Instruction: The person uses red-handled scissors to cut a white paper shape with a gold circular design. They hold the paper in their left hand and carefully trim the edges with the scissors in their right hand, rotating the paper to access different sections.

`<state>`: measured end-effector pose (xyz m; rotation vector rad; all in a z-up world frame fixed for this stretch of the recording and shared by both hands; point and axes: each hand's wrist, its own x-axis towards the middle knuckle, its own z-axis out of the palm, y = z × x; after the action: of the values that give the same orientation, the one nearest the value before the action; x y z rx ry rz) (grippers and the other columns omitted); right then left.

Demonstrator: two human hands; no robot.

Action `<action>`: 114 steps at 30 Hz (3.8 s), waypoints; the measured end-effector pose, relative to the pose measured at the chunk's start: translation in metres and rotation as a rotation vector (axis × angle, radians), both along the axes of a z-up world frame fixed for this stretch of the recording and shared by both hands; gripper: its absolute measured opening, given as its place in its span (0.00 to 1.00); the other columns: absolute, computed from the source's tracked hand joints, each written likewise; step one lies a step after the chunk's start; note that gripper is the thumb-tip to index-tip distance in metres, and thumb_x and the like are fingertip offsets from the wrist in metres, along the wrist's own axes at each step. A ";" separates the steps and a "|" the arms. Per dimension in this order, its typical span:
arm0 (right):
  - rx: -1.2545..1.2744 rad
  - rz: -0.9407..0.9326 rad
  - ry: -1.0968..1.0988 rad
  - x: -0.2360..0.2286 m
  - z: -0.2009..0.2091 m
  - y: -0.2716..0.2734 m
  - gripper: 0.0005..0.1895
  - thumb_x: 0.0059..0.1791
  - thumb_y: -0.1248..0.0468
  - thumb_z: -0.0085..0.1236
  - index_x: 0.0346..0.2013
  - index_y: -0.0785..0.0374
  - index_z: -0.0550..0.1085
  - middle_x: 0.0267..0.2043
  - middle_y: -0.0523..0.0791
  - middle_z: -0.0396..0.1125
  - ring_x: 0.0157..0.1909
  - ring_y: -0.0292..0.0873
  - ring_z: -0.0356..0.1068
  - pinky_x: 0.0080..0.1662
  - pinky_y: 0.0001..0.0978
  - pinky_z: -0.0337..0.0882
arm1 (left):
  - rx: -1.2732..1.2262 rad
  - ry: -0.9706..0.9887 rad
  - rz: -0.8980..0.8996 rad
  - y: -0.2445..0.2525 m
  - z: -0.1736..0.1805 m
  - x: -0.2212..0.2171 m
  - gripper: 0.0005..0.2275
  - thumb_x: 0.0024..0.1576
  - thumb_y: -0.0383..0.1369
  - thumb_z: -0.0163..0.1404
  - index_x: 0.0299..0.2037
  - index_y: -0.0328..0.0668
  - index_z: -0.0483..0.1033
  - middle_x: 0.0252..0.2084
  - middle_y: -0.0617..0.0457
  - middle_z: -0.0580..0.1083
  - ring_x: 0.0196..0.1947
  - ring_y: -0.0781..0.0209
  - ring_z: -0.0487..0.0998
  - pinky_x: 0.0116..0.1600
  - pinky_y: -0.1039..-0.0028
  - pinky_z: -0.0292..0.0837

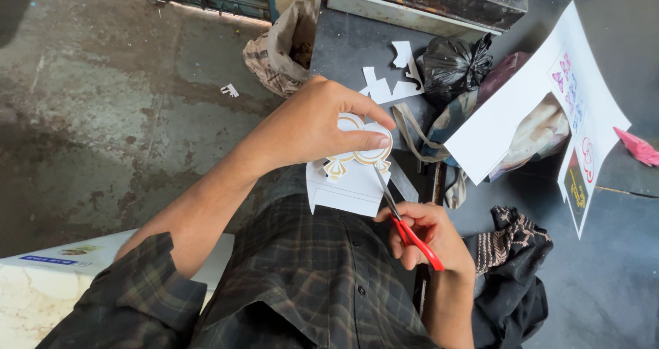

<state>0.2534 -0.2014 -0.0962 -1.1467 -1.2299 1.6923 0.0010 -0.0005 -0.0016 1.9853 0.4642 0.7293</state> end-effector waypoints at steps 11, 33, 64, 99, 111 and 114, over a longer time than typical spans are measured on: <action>0.012 0.052 0.063 -0.004 -0.004 0.000 0.42 0.36 0.50 0.79 0.53 0.76 0.74 0.22 0.43 0.69 0.23 0.32 0.65 0.27 0.23 0.62 | -0.006 0.033 -0.084 0.003 -0.002 0.000 0.11 0.53 0.37 0.62 0.41 0.40 0.85 0.38 0.47 0.83 0.40 0.59 0.87 0.49 0.73 0.78; 0.099 0.178 -0.057 -0.003 0.005 0.000 0.37 0.39 0.51 0.78 0.52 0.74 0.75 0.21 0.38 0.68 0.23 0.28 0.62 0.28 0.21 0.60 | 0.067 0.113 -0.329 0.008 0.000 0.009 0.11 0.49 0.34 0.62 0.41 0.40 0.85 0.38 0.47 0.83 0.39 0.59 0.86 0.47 0.73 0.79; 0.092 0.163 -0.133 -0.006 -0.005 -0.004 0.34 0.36 0.58 0.80 0.51 0.70 0.77 0.23 0.37 0.67 0.25 0.28 0.63 0.29 0.22 0.64 | 0.067 0.111 -0.329 -0.002 0.001 0.016 0.11 0.49 0.34 0.61 0.40 0.39 0.85 0.37 0.46 0.83 0.36 0.59 0.86 0.45 0.75 0.78; 0.010 -0.037 0.121 -0.027 -0.002 0.001 0.39 0.33 0.57 0.81 0.51 0.72 0.72 0.26 0.42 0.70 0.28 0.31 0.67 0.31 0.24 0.67 | -0.156 -0.021 0.089 -0.022 -0.009 0.013 0.10 0.56 0.33 0.61 0.44 0.38 0.84 0.39 0.52 0.84 0.40 0.70 0.85 0.48 0.77 0.79; 0.023 -0.253 0.239 -0.054 -0.003 0.005 0.37 0.39 0.55 0.78 0.53 0.76 0.73 0.23 0.46 0.68 0.21 0.36 0.67 0.25 0.25 0.67 | -0.240 -0.132 0.330 -0.045 -0.025 0.022 0.09 0.58 0.31 0.60 0.46 0.37 0.83 0.38 0.52 0.84 0.38 0.74 0.83 0.43 0.80 0.78; 0.113 -0.248 0.316 -0.054 -0.002 0.005 0.38 0.41 0.53 0.77 0.55 0.76 0.72 0.24 0.48 0.70 0.22 0.38 0.69 0.26 0.26 0.68 | -0.328 -0.153 0.298 -0.046 -0.025 0.022 0.09 0.58 0.31 0.60 0.47 0.38 0.83 0.37 0.51 0.84 0.37 0.75 0.83 0.41 0.81 0.78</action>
<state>0.1990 -0.1965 -0.0983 -0.8834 -0.9327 1.5265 0.0231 -0.0467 -0.0264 1.5590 0.7462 0.9175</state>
